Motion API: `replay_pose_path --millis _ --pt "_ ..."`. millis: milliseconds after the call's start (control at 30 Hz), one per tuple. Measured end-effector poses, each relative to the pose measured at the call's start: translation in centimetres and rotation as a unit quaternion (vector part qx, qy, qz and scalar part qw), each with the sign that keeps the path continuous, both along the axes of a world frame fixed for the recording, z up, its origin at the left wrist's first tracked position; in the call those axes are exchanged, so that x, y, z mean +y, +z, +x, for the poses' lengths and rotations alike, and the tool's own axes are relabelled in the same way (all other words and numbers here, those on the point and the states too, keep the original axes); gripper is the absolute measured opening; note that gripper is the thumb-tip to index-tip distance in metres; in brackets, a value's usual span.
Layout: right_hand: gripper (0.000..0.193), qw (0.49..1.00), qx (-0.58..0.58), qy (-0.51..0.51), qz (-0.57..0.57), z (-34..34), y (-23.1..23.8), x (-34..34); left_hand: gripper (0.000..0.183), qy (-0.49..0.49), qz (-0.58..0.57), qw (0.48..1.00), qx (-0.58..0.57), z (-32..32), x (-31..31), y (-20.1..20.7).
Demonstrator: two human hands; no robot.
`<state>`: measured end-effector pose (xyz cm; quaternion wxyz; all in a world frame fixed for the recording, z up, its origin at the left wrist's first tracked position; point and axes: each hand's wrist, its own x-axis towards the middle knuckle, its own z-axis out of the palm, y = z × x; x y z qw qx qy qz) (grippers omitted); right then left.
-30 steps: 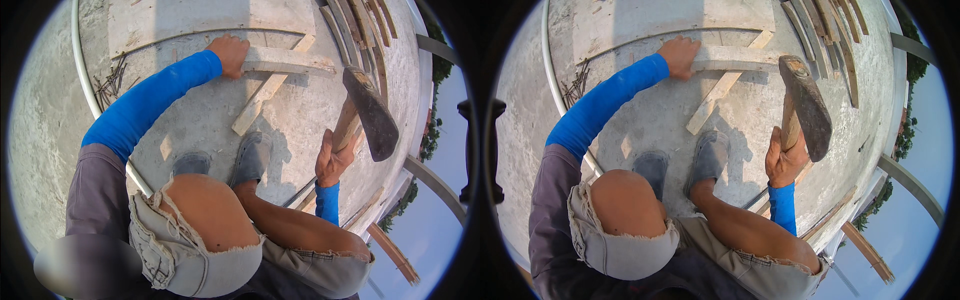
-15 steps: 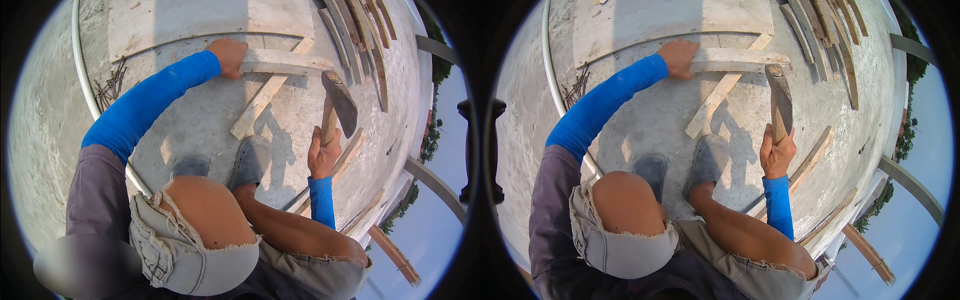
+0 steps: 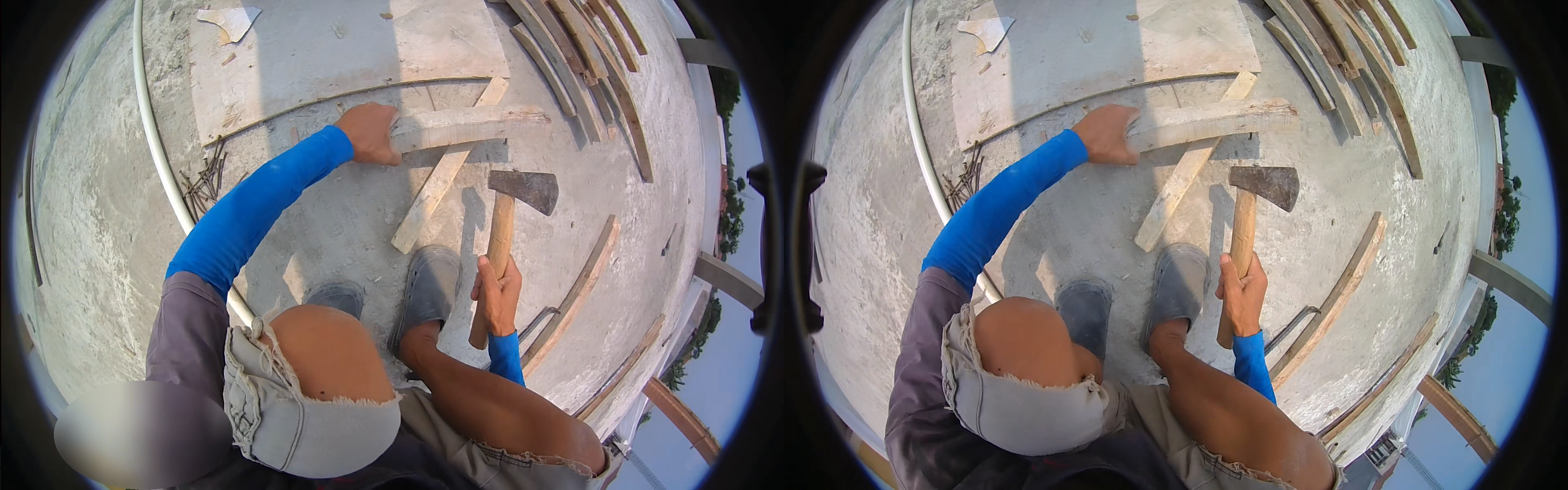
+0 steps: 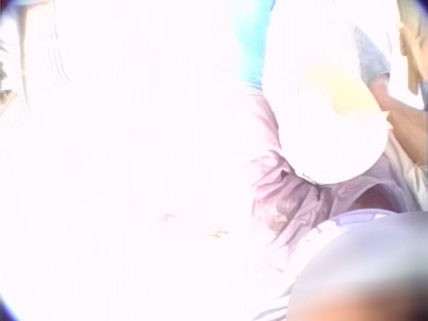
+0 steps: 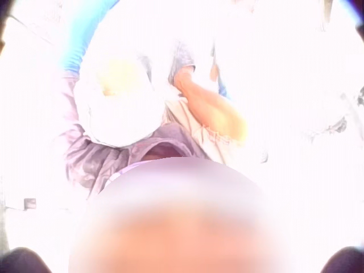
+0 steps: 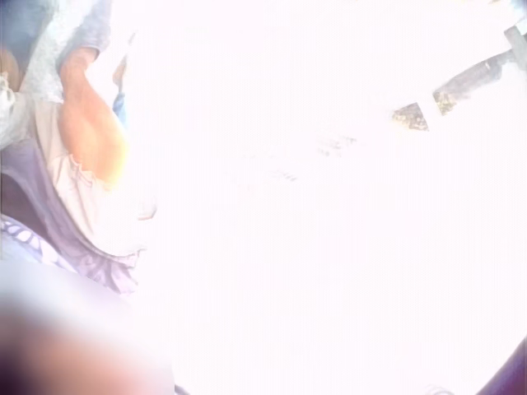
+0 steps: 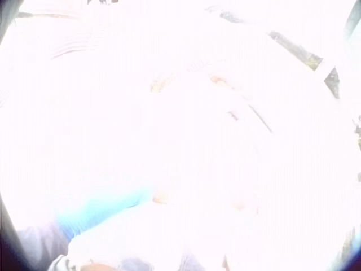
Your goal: The person uses a crowbar to pry apart a small wooden frame on the floor. They then pick up a hammer and strike the wooden pieces to separate them further. The person continues to hammer the wood pieces individually.
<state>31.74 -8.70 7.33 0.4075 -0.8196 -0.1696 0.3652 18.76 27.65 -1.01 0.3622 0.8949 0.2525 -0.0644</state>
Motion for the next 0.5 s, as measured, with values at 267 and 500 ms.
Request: replay_pose_path --millis 267,500 --pt "0.03 0.997 0.03 -0.06 0.026 0.7 0.0 -1.7 0.087 0.208 -0.506 0.808 -0.217 -1.3 -11.3 1.6" --pt "0.029 0.995 0.048 -0.083 0.015 1.0 -0.1 -2.1 0.094 0.289 -0.549 0.751 -0.226 0.7 -13.3 3.7"
